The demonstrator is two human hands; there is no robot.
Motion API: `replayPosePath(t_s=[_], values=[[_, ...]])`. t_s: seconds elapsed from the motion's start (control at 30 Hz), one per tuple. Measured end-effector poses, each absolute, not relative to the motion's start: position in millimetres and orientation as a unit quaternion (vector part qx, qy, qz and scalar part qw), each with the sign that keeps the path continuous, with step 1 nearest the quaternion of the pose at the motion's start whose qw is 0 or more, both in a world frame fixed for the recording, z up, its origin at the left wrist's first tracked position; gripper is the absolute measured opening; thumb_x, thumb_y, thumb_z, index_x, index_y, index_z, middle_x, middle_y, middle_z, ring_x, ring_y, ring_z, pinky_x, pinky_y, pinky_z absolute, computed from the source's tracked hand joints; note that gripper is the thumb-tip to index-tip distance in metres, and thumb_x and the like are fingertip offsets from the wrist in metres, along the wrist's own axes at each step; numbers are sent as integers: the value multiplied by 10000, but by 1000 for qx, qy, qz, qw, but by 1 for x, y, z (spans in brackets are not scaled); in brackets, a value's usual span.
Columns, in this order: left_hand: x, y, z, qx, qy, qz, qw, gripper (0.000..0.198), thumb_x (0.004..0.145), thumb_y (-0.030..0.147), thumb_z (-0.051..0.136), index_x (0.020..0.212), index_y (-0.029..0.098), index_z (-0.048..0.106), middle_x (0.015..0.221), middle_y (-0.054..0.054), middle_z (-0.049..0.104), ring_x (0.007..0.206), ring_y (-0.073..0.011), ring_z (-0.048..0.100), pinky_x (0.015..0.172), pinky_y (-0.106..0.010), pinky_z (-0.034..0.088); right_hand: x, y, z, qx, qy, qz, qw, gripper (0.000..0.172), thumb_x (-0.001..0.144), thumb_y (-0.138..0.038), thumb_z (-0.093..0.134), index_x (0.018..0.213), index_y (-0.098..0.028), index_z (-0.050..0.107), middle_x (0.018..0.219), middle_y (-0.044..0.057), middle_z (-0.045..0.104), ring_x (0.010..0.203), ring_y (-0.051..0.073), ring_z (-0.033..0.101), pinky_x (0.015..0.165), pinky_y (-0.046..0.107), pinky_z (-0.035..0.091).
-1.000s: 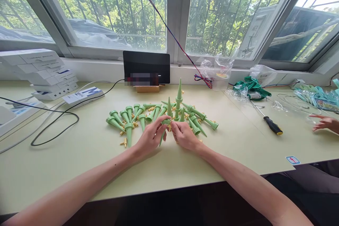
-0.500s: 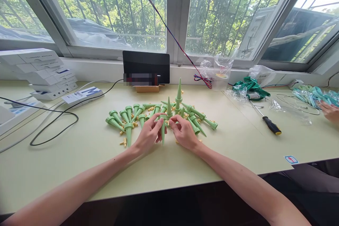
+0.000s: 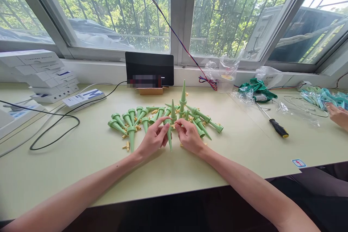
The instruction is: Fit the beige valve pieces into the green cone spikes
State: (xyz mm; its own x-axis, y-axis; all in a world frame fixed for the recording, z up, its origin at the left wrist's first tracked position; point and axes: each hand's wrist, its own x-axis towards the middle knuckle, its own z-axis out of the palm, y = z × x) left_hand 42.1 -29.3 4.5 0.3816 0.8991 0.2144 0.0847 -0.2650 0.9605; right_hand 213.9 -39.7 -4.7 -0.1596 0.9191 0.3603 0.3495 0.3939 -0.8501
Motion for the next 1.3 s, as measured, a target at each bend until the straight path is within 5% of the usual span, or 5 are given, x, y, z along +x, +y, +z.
replayPosePath(t_s=[0.27,1.3], values=[[40,-32,4,717,358,399,446,459,947,464,515,1310,185,492,562,54,495,478,-129,500,534,-249,430,214,-42,-1,-456,-684,334,461,334,988,-476,442,778,-219,473,503,-60,428,430,109,364,455,251,318],[40,-30,-2,767,344,383,382,451,944,433,529,1321,189,492,617,40,543,503,-124,511,562,-260,455,214,-40,-7,-465,-707,285,451,534,1002,-568,334,595,-222,330,492,-37,357,466,113,309,471,279,267]])
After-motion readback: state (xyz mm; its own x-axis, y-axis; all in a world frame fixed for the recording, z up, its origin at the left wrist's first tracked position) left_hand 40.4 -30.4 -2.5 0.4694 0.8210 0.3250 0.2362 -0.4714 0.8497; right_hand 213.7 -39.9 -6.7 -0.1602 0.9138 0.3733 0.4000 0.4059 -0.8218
